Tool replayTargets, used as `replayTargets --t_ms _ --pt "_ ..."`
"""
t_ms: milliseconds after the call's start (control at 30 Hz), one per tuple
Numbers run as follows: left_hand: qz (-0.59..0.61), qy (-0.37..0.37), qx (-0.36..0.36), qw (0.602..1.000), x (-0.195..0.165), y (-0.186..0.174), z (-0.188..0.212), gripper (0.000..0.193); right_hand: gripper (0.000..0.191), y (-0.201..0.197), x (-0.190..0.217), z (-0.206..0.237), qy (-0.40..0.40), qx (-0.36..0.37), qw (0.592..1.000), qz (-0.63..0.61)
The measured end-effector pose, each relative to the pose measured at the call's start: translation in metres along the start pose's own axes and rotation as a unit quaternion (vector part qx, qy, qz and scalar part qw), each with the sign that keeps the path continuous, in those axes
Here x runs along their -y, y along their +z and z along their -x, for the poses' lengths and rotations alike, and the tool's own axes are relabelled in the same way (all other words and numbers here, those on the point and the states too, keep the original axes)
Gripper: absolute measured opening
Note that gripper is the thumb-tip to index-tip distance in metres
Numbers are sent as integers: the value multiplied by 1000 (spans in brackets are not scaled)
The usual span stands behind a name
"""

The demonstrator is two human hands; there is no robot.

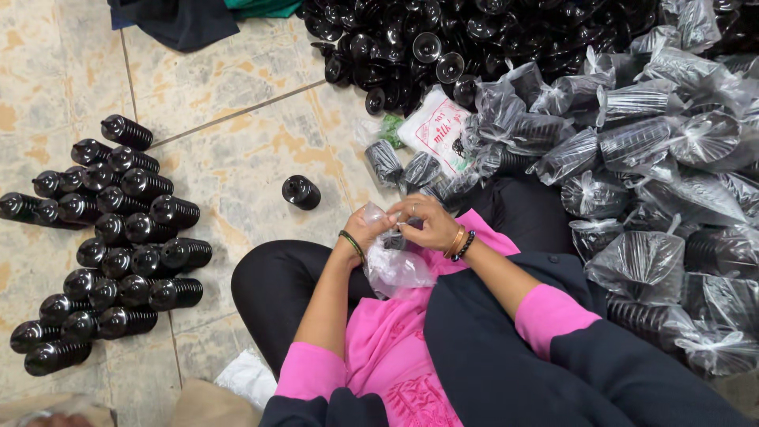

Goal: The person sits on the floor and packs black plastic bottles into clear plastic bags one at a time, twisting and tying each bag closed and placing the filled bag with a pile of finished bags. Other workers nearby perform the same bagging work.

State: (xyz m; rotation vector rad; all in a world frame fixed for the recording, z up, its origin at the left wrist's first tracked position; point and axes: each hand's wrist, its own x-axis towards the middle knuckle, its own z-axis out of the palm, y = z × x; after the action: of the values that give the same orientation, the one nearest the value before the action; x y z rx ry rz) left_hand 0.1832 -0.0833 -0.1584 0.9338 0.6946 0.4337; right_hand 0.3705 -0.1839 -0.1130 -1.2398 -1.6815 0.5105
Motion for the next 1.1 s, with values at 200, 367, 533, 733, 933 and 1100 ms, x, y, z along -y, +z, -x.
replayTargets --t_ms 200,367,533,733,933,1100 --pt "-53 -5 4 999 10 -8 -2 23 7 0 4 5 29 27 998 45" --pt "-143 83 -34 986 23 0 -5 21 5 4 0 6 73 0 995 -62" --pt "-310 300 -77 899 16 30 14 13 7 2 -17 4 245 7 932 -266" --pt "-526 383 -66 756 -8 44 31 26 5 -3 -16 -1 295 23 908 -295" --pt "-422 255 -82 866 10 28 12 10 9 1 -7 1 29 -23 997 66" --pt "26 47 29 998 17 4 -7 14 19 12 -2 1 1 -53 994 97"
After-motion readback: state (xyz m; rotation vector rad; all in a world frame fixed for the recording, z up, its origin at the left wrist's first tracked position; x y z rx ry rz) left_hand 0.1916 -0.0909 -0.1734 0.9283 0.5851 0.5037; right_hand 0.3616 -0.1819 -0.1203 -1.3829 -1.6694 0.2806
